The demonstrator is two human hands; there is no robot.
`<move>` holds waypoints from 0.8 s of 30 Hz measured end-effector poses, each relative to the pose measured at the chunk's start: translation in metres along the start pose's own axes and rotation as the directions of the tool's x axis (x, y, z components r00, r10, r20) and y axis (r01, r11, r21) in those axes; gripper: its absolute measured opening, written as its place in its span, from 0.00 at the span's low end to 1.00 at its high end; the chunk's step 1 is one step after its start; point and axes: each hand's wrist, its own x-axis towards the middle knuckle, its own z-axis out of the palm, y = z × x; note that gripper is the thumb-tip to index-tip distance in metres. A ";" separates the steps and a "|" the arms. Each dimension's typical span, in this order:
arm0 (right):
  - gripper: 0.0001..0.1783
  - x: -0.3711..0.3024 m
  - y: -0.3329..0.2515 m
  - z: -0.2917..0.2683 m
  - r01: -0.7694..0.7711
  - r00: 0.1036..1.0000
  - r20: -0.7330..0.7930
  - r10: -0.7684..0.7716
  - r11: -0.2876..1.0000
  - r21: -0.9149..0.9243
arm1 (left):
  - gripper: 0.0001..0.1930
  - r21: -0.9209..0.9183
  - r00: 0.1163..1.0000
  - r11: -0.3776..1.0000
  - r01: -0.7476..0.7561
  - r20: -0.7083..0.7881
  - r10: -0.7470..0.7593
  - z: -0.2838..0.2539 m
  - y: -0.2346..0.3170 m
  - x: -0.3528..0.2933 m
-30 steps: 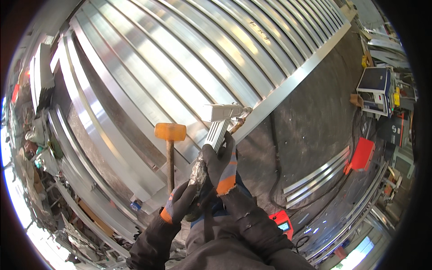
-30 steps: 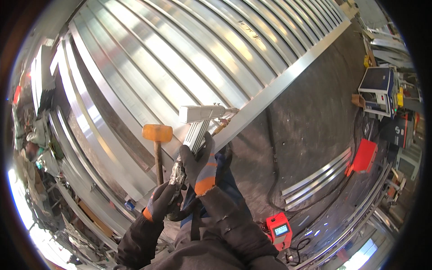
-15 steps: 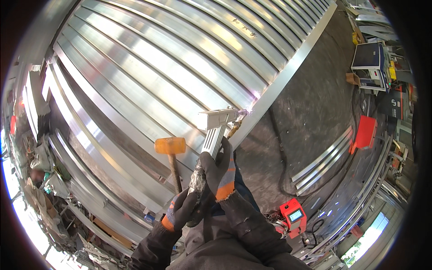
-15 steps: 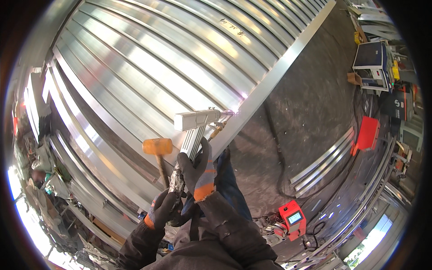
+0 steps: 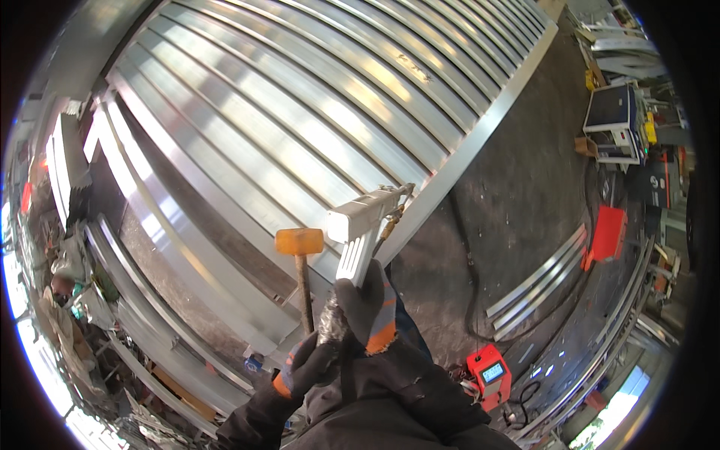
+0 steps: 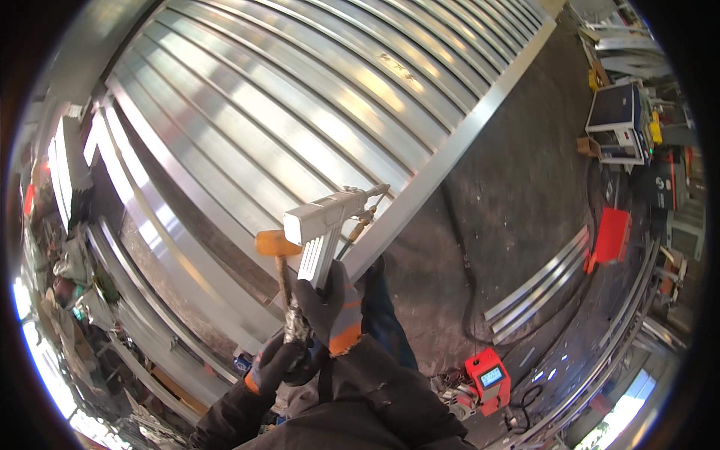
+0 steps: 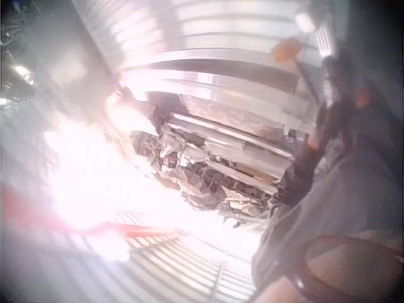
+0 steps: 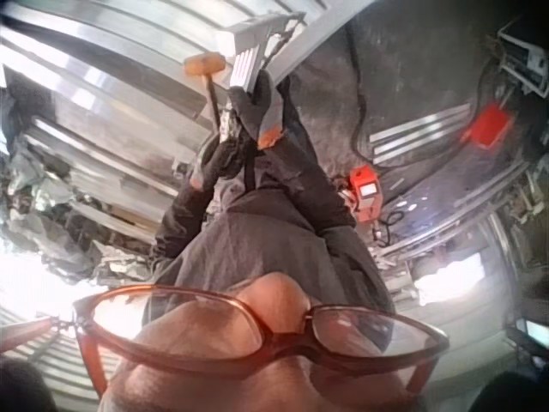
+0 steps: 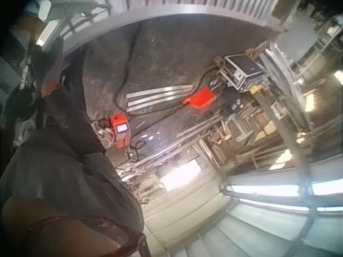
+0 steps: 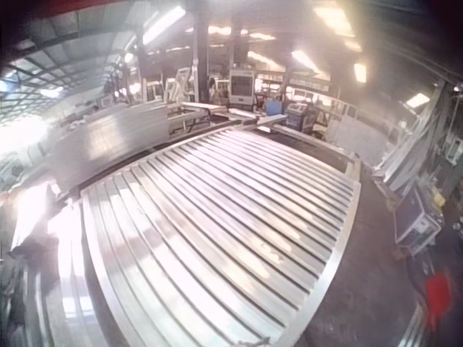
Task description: The person positions a metal trim piece on a large slatted metal panel and welds it in place using a handheld welding torch. The person then taps the welded area with a rubber mallet and continues welding along the panel edge.
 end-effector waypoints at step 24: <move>0.28 -0.142 0.076 -0.177 0.196 0.967 0.134 -0.216 0.969 0.147 | 0.17 -0.614 0.489 0.787 -0.065 -0.707 -0.511 -0.051 -0.683 -0.068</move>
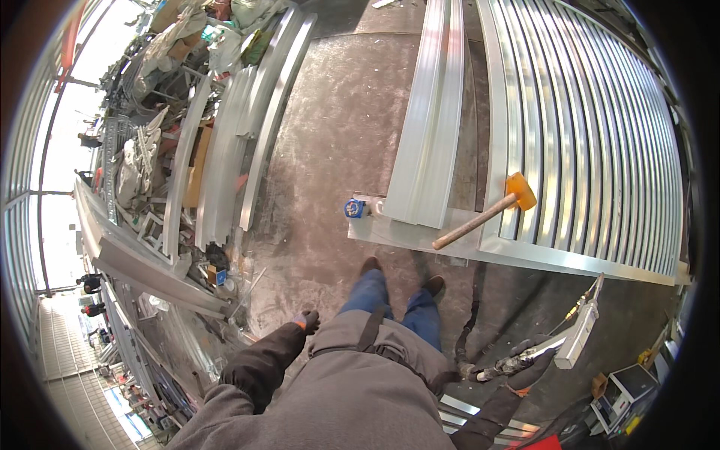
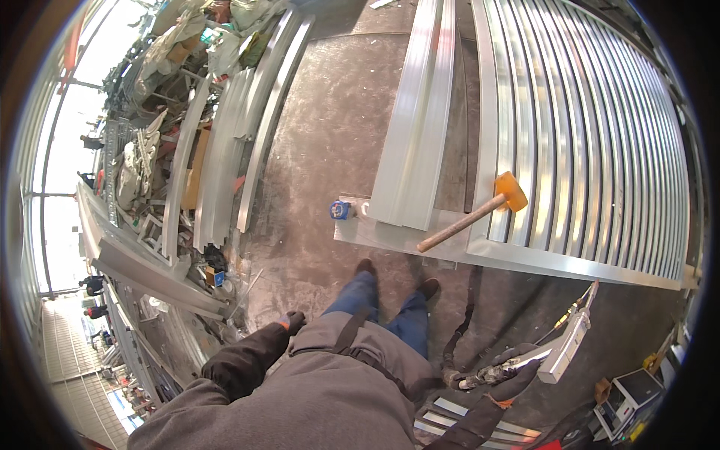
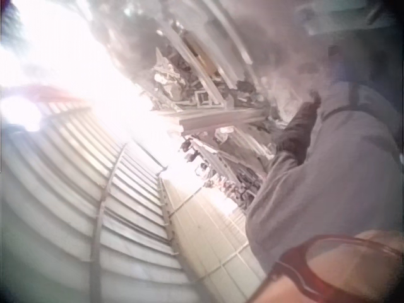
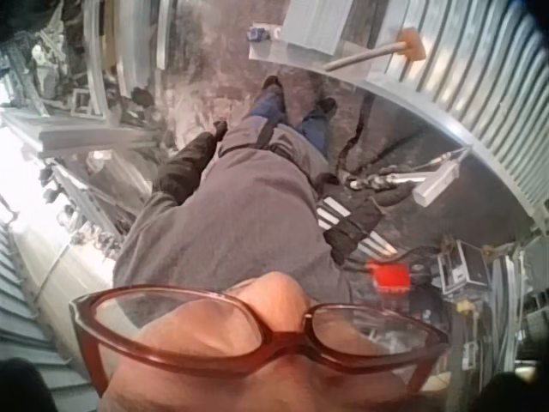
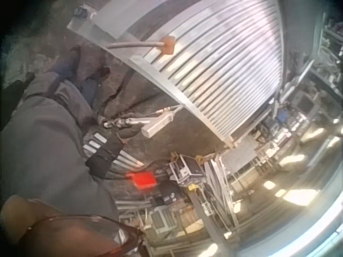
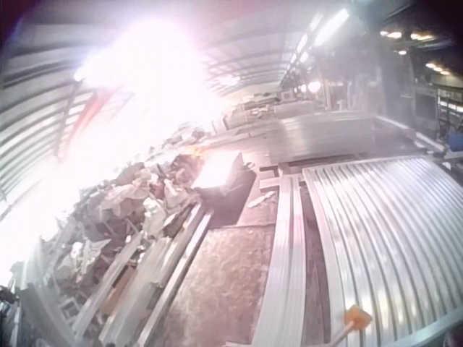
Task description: The person positions a metal trim piece on a large slatted metal panel and welds it in place using a handheld welding torch. The person then taps the welded area with a rubber mallet and continues welding along the panel edge.
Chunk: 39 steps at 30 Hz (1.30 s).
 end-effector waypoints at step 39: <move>0.18 -0.085 0.121 0.329 -0.069 0.613 -0.733 -0.294 0.905 -0.421 | 0.14 0.423 0.240 -0.174 -0.889 0.756 0.610 -0.070 0.811 0.016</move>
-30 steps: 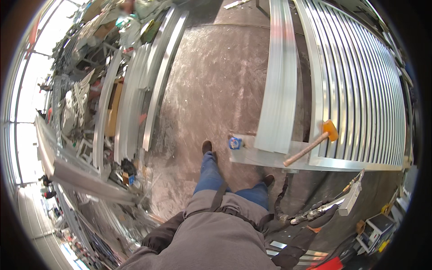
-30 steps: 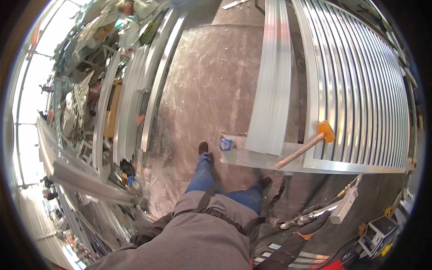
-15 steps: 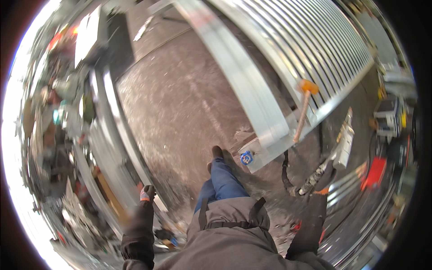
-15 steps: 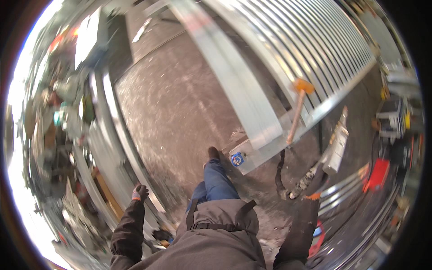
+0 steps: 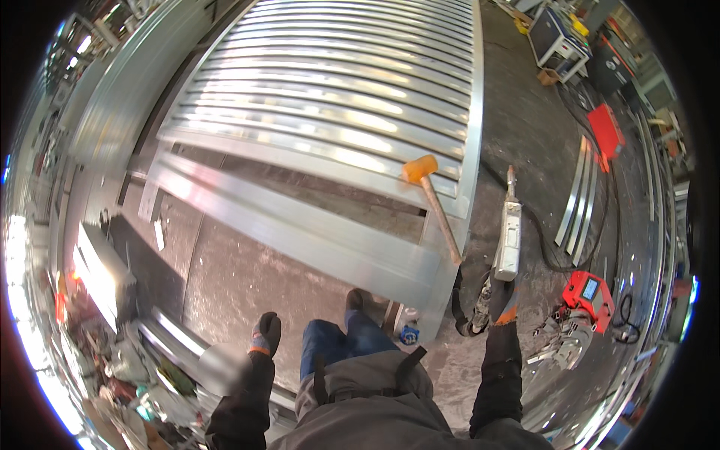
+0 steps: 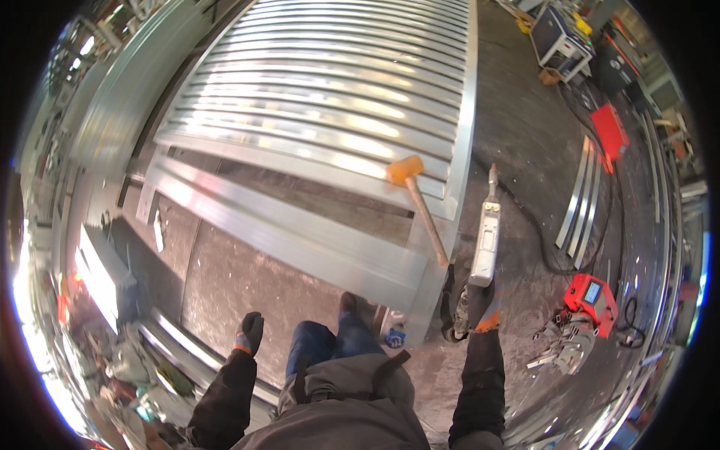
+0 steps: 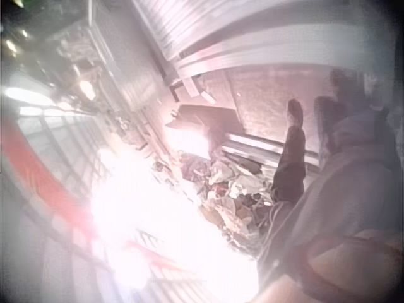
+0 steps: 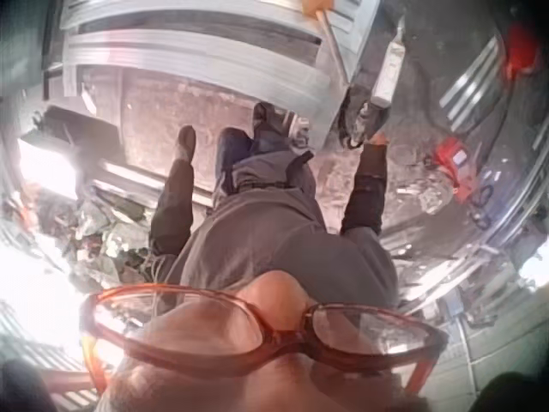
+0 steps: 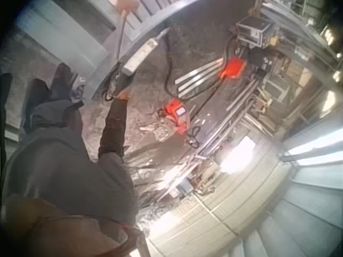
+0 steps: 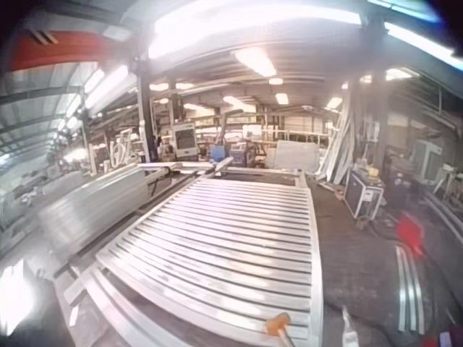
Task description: The person positions a metal trim piece on a large slatted metal panel and welds it in place using a handheld welding torch. The person then taps the welded area with a rubber mallet and continues welding along the panel edge.
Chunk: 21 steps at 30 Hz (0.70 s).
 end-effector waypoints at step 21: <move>0.22 0.137 -0.098 0.088 -0.422 0.893 0.011 0.450 0.847 -0.322 | 0.31 0.471 0.187 -0.032 -0.881 0.410 0.892 0.329 0.599 0.584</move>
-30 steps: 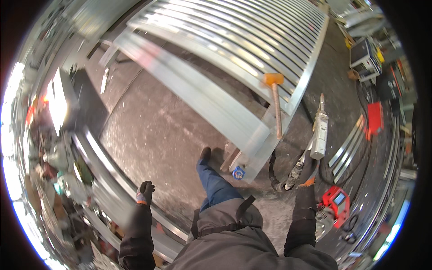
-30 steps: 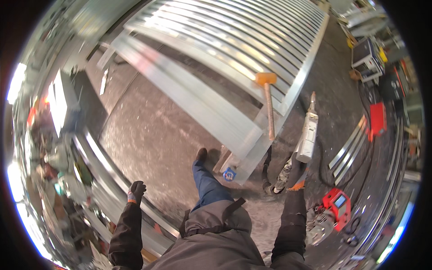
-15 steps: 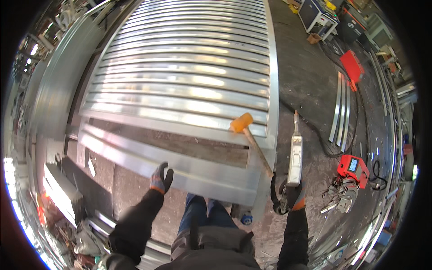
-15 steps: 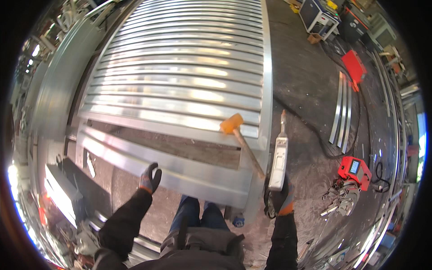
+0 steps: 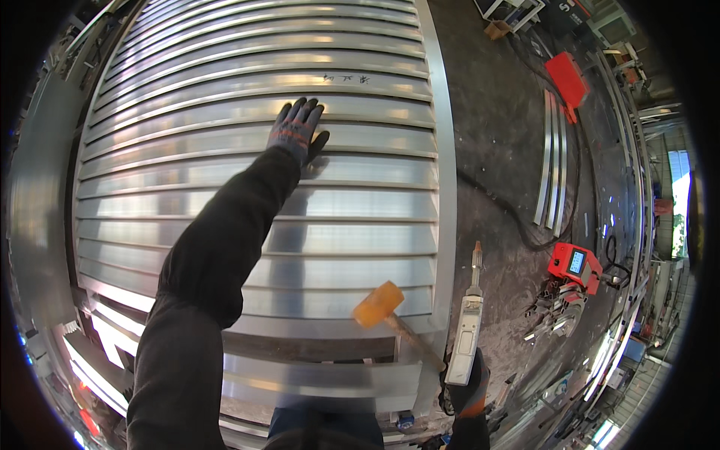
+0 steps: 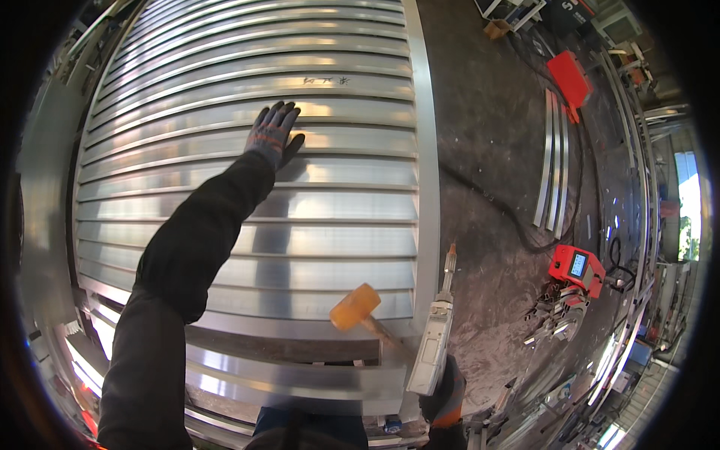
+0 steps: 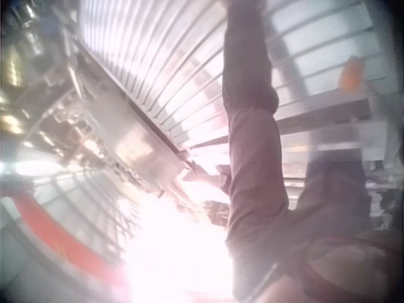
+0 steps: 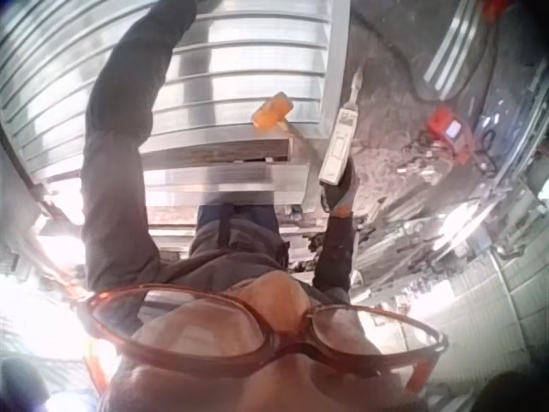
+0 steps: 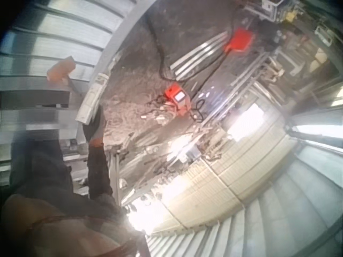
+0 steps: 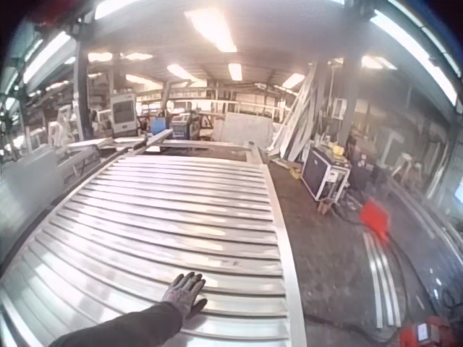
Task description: The person positions a metal trim piece on a large slatted metal panel and welds it in place using a handheld welding torch. The person then taps the welded area with a rubber mallet and continues welding along the panel edge.
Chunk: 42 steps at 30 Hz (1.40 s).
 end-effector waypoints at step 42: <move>0.37 0.130 -0.110 0.056 -0.051 0.993 0.116 0.028 0.978 0.203 | 0.29 -0.189 0.972 0.955 -0.230 0.005 0.235 0.034 -0.033 0.025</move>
